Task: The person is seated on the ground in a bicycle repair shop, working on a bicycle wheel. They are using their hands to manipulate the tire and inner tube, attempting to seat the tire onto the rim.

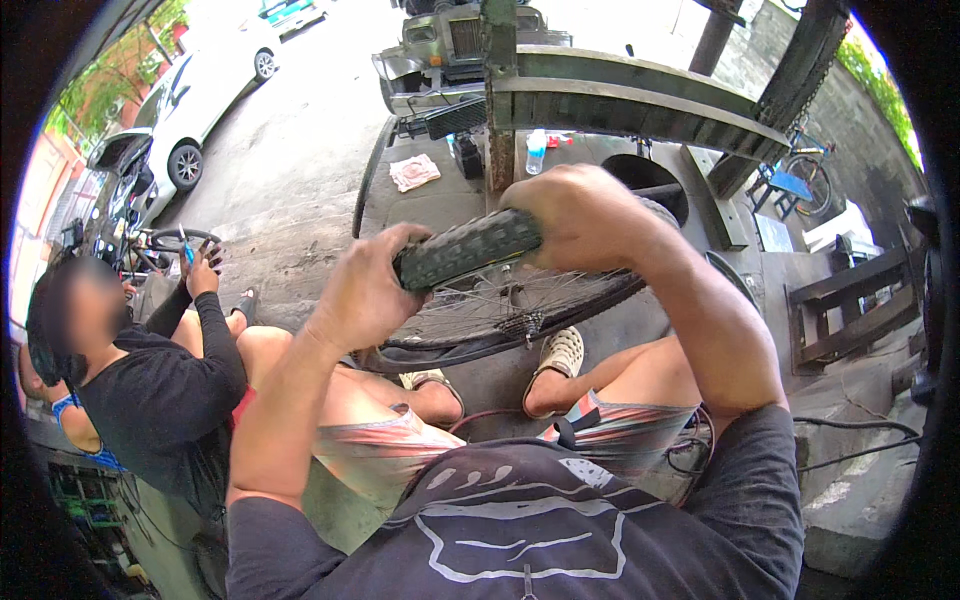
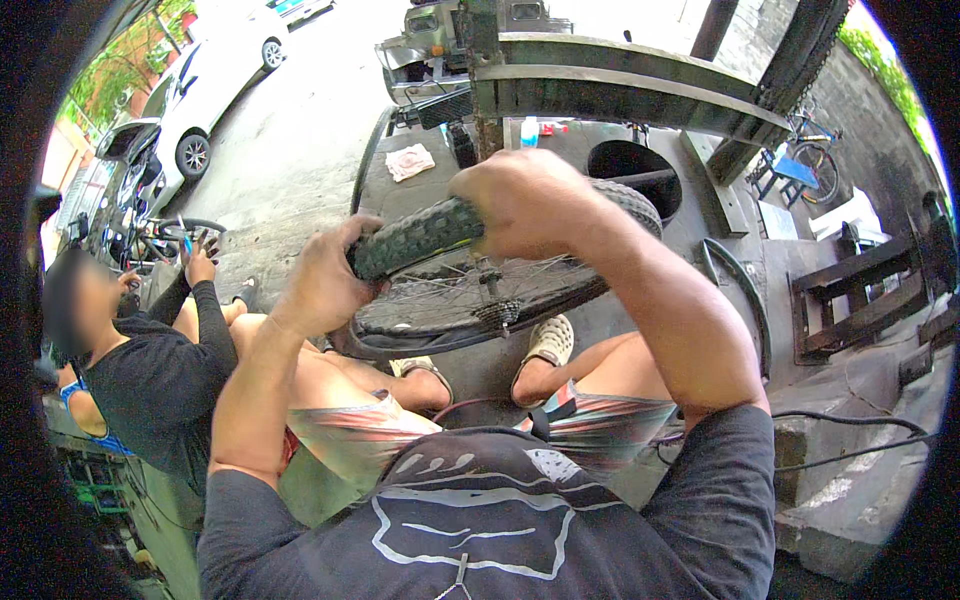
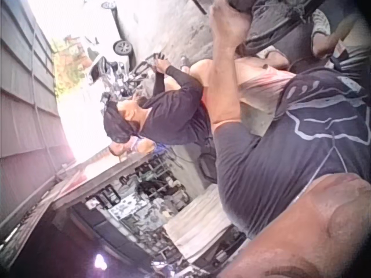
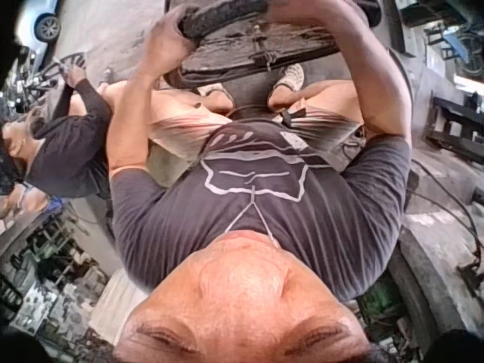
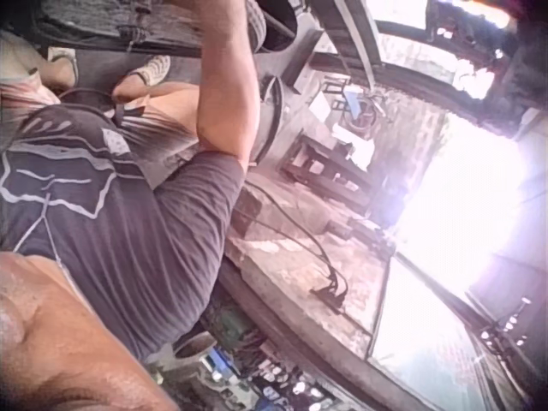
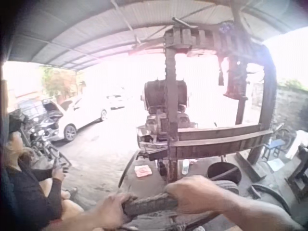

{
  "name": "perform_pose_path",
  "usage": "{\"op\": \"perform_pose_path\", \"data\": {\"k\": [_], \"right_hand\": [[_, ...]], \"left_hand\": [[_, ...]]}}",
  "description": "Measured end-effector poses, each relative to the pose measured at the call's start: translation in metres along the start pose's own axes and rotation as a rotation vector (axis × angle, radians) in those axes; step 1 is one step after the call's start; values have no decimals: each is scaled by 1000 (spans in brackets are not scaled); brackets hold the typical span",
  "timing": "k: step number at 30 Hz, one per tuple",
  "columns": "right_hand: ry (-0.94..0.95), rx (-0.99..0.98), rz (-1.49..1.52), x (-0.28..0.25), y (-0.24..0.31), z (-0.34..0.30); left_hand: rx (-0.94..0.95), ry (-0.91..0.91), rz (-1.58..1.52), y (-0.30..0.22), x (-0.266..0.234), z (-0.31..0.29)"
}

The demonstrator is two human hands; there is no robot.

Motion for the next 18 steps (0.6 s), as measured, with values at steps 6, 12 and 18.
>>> {"op": "perform_pose_path", "data": {"k": [6,12,18], "right_hand": [[143,205,-8,-1,-11,-14],[137,102,-19,45,-10,1],[159,156,33,26,-11,3]], "left_hand": [[150,94,72,-19,5,36],[167,-19,62,-16,45,30],[22,69,28,6,33,19]]}}
Point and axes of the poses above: each hand's wrist, its own z-axis towards the middle knuckle, its own x-axis out of the palm, y = z × x, the point moved 1 cm from there along z, towards the middle knuckle, and after that the axes turned 7 degrees about z, right-handed, at the moved point
